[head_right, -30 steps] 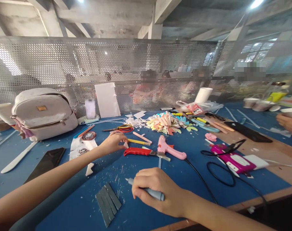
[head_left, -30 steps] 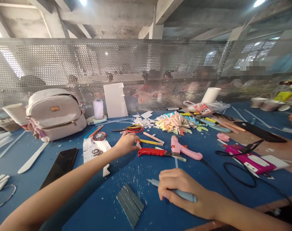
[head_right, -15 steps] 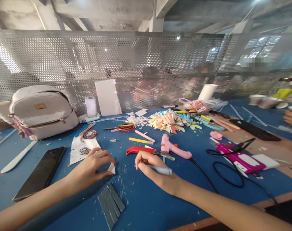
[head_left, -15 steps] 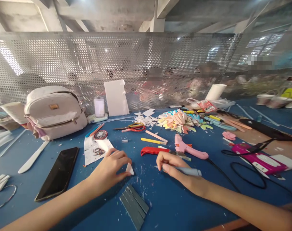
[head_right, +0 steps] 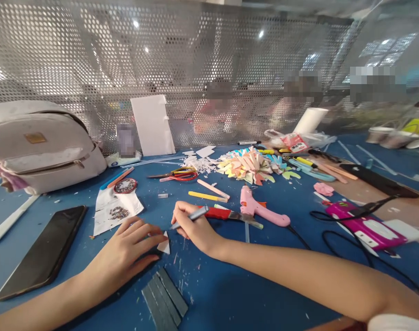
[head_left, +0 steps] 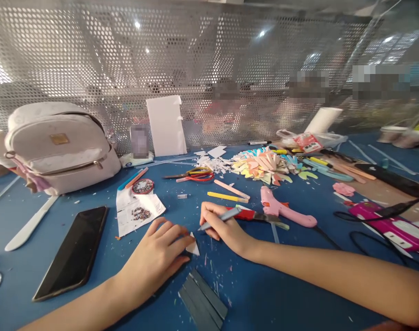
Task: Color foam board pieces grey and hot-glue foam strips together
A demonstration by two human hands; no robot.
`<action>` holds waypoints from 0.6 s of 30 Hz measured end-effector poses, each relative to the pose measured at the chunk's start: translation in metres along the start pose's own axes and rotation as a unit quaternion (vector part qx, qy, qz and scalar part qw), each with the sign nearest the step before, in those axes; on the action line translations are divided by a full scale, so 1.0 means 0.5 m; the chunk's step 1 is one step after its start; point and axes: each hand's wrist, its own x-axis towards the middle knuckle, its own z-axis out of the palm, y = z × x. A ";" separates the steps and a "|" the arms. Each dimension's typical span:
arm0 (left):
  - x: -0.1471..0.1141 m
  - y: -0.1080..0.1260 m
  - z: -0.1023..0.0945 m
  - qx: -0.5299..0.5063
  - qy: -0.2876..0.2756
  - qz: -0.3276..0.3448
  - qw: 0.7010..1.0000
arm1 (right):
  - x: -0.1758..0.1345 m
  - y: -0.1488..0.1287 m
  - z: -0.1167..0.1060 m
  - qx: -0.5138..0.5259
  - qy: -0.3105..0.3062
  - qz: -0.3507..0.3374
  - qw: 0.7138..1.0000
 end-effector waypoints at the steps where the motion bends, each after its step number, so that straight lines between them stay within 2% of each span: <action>1: 0.003 -0.003 0.002 0.016 0.010 0.018 1.000 | 0.004 0.002 0.000 0.004 0.011 -0.005 1.000; 6: 0.017 -0.009 0.015 0.110 0.086 0.132 0.981 | 0.003 0.004 -0.010 0.018 0.049 -0.027 0.998; 9: 0.019 -0.010 0.013 0.131 0.106 0.162 0.972 | -0.002 0.005 -0.013 0.025 0.055 -0.036 0.998; 13: 0.022 -0.018 -0.002 0.084 0.100 0.127 0.983 | -0.002 0.007 -0.014 0.033 0.064 -0.052 0.996; 18: 0.026 -0.028 -0.008 -0.008 0.040 0.032 0.999 | -0.002 0.007 -0.014 0.037 0.067 -0.071 0.995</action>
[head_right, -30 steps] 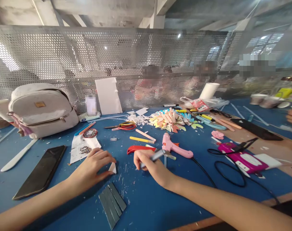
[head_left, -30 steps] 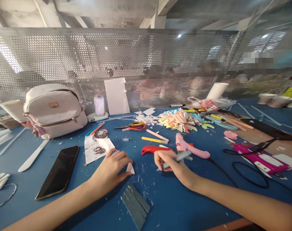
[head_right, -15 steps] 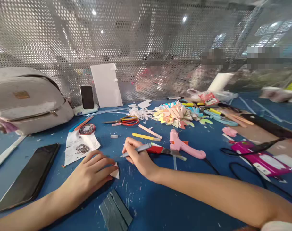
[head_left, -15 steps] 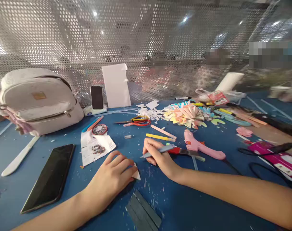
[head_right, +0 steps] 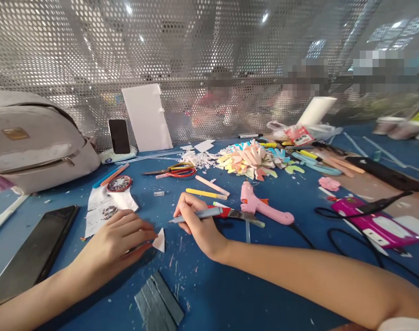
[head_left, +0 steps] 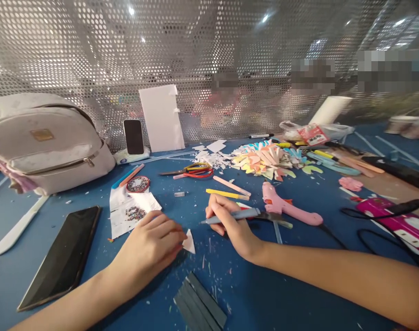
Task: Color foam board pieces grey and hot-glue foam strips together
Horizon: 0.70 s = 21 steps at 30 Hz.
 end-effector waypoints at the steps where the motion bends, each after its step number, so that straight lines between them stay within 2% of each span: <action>1: 0.000 0.000 0.003 -0.009 -0.012 -0.010 1.000 | 0.000 0.000 0.000 0.000 0.001 -0.004 1.000; 7: -0.003 0.003 0.023 -0.027 -0.044 0.020 0.998 | 0.000 0.001 0.003 -0.001 0.017 -0.028 0.999; 13: -0.003 0.010 0.014 -0.071 -0.040 -0.030 0.996 | -0.003 -0.001 0.003 -0.014 0.018 -0.031 0.999; 21: -0.037 0.027 0.019 -0.083 -0.016 -0.031 0.996 | -0.007 0.002 0.007 -0.077 -0.118 0.030 0.989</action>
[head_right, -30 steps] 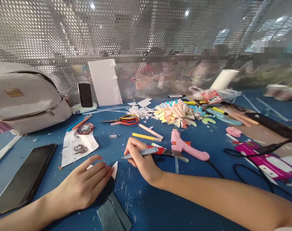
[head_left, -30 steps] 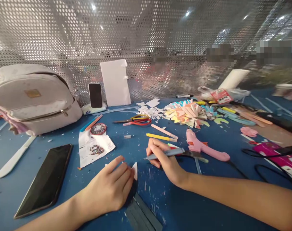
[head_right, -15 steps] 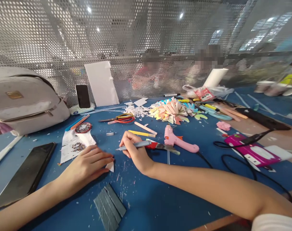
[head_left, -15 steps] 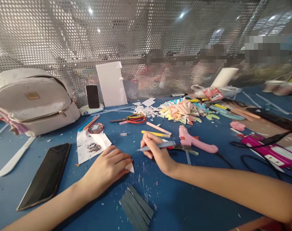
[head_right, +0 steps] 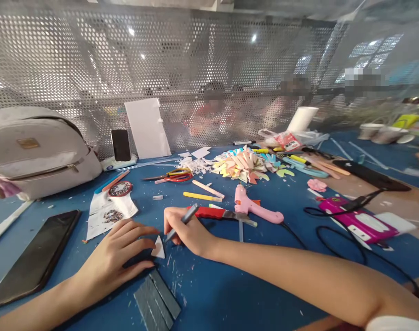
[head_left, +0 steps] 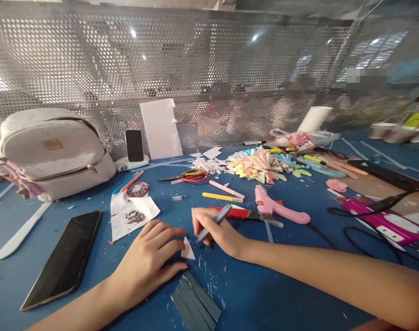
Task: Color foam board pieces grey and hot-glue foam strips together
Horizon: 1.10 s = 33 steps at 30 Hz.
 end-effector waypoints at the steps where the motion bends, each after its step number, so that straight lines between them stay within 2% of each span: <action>1: -0.004 0.003 -0.001 -0.002 0.002 -0.001 1.000 | 0.002 0.000 0.002 -0.011 -0.011 0.009 1.000; 4: -0.013 0.006 -0.002 -0.012 0.000 0.016 1.000 | 0.013 0.001 0.007 -0.052 -0.028 0.025 0.998; 11: -0.015 0.003 0.008 -0.031 0.004 0.031 0.999 | 0.042 0.010 0.018 -0.135 -0.008 0.005 0.991; 16: -0.011 0.007 -0.002 -0.033 0.003 0.045 0.998 | 0.042 0.016 0.022 -0.163 -0.009 0.003 0.987; 21: -0.009 0.003 -0.012 -0.025 -0.007 0.076 0.997 | 0.040 0.011 0.023 -0.174 -0.012 -0.003 0.985; 33: -0.008 -0.002 -0.021 -0.031 -0.014 0.093 0.995 | 0.040 0.014 0.025 -0.172 0.001 -0.005 0.985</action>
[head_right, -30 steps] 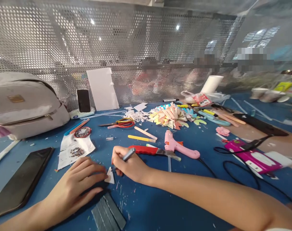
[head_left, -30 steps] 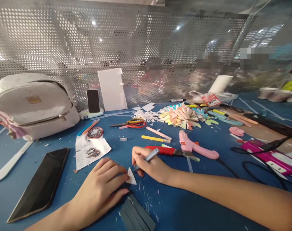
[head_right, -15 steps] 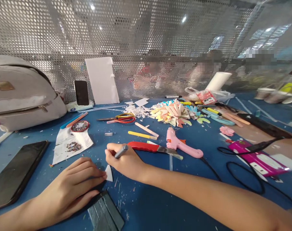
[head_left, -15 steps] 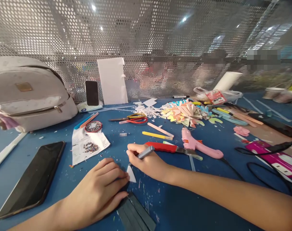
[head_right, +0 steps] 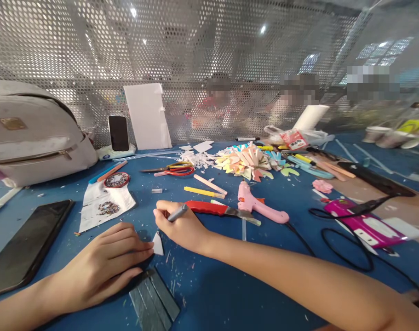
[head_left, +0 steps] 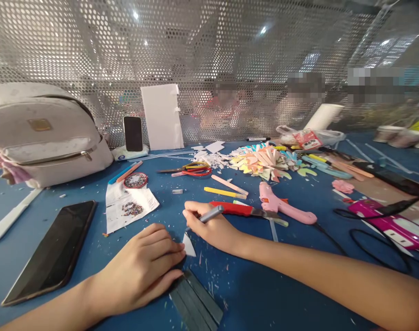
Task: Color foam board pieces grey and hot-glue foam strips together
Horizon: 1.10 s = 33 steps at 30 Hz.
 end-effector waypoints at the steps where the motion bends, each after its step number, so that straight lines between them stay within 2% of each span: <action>1: 0.000 0.000 0.000 -0.001 -0.001 -0.001 1.000 | 0.000 0.001 0.000 0.000 -0.001 0.000 1.000; 33: -0.001 -0.002 0.000 -0.003 -0.002 0.003 1.000 | 0.001 0.003 -0.002 0.041 -0.030 0.005 0.999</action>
